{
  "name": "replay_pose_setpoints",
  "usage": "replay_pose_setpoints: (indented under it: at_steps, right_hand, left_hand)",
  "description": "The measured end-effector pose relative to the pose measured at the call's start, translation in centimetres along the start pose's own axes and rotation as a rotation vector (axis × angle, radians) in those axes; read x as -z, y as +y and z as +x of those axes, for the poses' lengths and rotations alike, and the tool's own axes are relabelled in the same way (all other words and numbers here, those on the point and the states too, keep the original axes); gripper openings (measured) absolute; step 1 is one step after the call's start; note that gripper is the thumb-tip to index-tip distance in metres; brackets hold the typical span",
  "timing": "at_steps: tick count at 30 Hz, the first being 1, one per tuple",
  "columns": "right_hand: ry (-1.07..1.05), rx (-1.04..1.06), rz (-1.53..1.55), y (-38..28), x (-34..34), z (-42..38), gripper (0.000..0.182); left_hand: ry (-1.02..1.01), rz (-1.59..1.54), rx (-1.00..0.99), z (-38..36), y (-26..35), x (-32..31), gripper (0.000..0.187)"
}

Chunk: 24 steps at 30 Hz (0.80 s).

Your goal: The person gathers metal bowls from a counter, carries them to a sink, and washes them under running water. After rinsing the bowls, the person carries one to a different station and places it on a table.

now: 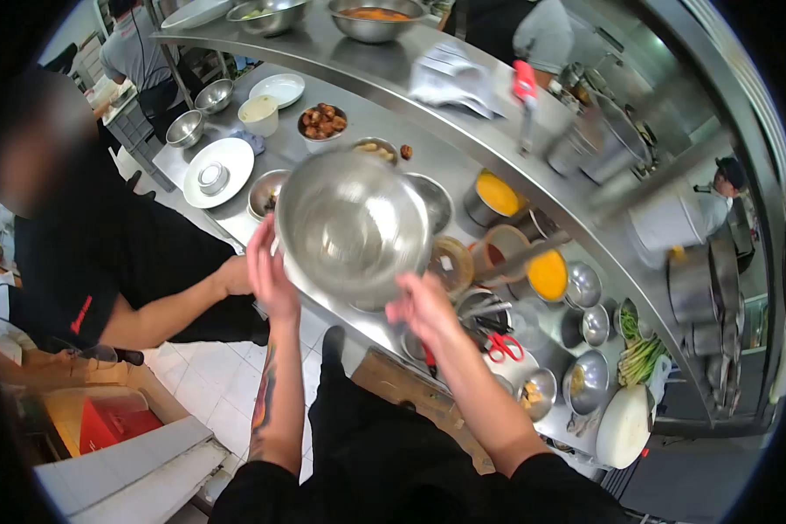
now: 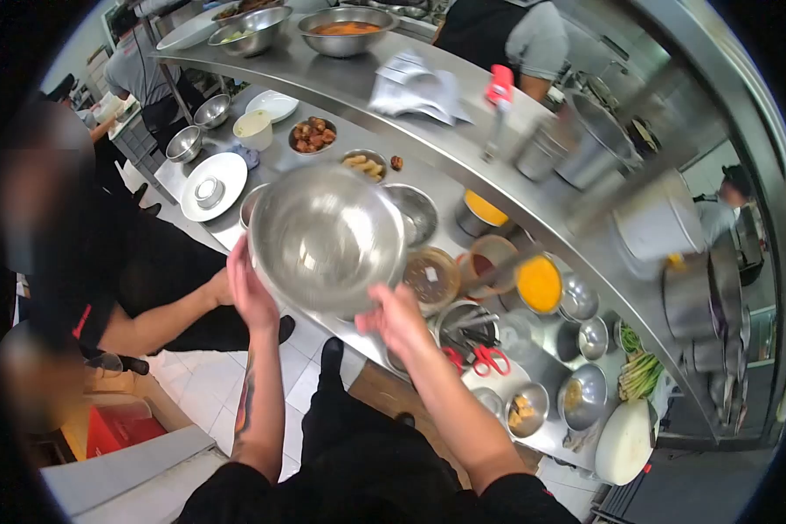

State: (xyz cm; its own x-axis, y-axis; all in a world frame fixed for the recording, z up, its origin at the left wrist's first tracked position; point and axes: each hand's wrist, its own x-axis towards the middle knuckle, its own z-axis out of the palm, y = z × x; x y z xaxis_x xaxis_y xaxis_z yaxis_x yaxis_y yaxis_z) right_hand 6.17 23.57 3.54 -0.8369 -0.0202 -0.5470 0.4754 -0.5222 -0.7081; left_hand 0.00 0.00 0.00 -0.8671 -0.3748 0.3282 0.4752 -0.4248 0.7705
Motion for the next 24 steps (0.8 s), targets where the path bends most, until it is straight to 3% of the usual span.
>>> replay_pose_setpoints:
  at_steps: [2, 3, 7, 11, 13, 15, 17, 20, 21, 23, 24]
  right_hand:
    - [-0.024, -0.06, -0.086, 1.2, 1.6, -3.7, 0.043]
    - [0.006, -0.133, -0.08, 4.0, 8.0, -16.0, 0.038]
    - [0.128, -0.122, -0.192, 1.3, 18.8, -30.4, 0.04]
    - [0.407, 0.199, -0.126, -1.7, 29.9, -40.2, 0.036]
    - [0.737, 0.439, -0.122, -1.8, 36.6, -40.9, 0.03]
    - [0.928, 0.572, -0.115, -3.0, 41.8, -40.0, 0.027]
    - [1.049, 0.841, -0.02, -3.0, 45.9, -37.9, 0.026]
    - [1.172, 0.77, 0.196, -2.9, 48.3, -38.3, 0.026]
    - [1.177, 0.768, 0.201, -1.8, 49.2, -38.7, 0.026]
    - [0.917, 0.645, 0.208, 1.4, 51.0, -39.4, 0.041]
    - [0.909, 0.646, 0.212, 2.9, 51.6, -38.7, 0.041]
  left_hand:
    - [-0.032, 0.078, 0.091, -3.6, 0.6, 3.3, 0.046]
    - [-0.093, 0.214, 0.183, -14.9, 7.6, 2.6, 0.046]
    - [-0.071, 0.343, 0.333, -26.9, 10.4, 2.2, 0.042]
    - [-0.153, 0.382, 0.422, -34.1, 11.6, 1.3, 0.046]
    - [-0.222, 0.365, 0.449, -35.4, 11.6, -0.2, 0.043]
    - [-0.299, 0.357, 0.456, -36.7, 11.6, -1.8, 0.043]
    - [-0.374, 0.343, 0.465, -37.2, 11.8, -3.9, 0.041]
    - [-0.685, 0.438, 0.376, -37.8, 12.9, -5.6, 0.034]
    - [-0.691, 0.44, 0.377, -38.2, 13.5, -5.9, 0.034]
    - [-0.781, 0.525, 0.375, -39.1, 14.5, -6.3, 0.032]
    - [-0.746, 0.517, 0.421, -39.7, 14.2, -5.4, 0.032]
